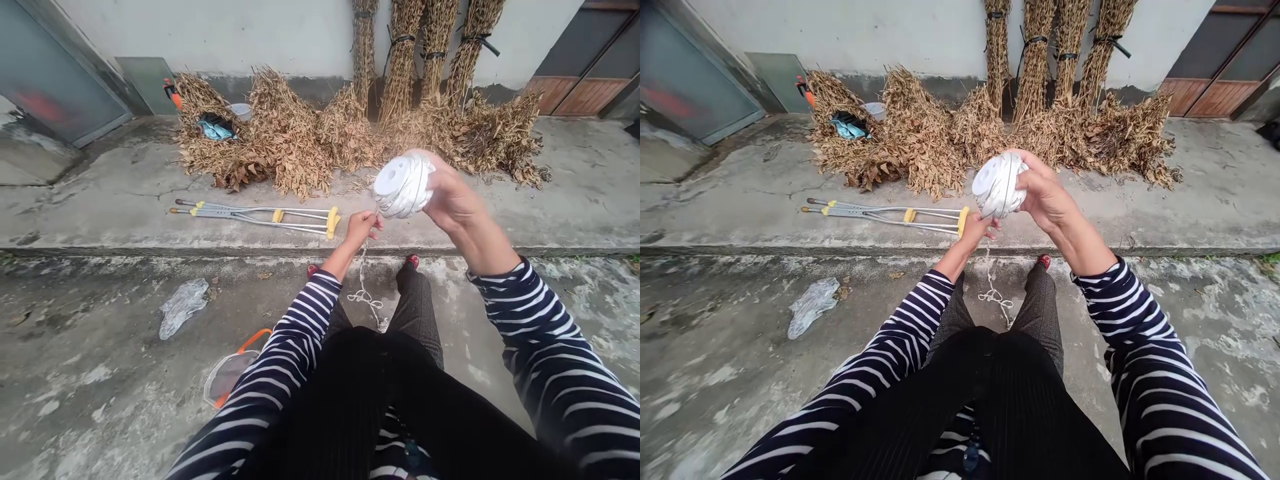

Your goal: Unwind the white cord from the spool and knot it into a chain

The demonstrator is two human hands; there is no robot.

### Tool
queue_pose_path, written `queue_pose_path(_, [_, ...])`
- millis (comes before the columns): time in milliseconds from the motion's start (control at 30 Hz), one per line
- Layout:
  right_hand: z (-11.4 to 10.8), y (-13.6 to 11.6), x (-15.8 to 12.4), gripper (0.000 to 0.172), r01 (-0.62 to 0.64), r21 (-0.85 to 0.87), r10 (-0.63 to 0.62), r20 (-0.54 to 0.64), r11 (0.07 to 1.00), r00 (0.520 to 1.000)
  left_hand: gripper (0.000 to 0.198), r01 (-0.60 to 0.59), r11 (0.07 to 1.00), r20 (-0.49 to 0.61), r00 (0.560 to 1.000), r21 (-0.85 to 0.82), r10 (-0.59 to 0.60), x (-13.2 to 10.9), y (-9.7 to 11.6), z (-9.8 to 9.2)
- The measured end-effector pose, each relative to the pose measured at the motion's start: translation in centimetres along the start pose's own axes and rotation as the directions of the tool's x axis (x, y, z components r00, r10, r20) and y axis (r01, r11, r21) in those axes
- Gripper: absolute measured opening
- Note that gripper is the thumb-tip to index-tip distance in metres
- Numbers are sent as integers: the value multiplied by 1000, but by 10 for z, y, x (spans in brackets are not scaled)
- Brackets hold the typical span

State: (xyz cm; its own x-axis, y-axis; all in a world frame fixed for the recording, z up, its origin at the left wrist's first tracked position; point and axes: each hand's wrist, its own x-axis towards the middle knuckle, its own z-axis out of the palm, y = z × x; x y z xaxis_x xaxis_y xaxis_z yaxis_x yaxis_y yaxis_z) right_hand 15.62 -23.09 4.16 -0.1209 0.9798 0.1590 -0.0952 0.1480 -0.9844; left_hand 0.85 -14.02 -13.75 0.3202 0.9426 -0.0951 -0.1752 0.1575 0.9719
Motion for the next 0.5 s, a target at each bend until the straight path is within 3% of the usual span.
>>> queue_pose_path(300, [-21,23,16,47,56,-132,-78,-174,990,982,18,123,991,-24,992,52,-122,-35,-26,-8])
queue_pose_path(500, [-30,53,26,50,154,-355,-258,-267,922,929,14,14,998,115,993,61,-21,-80,-10,-4])
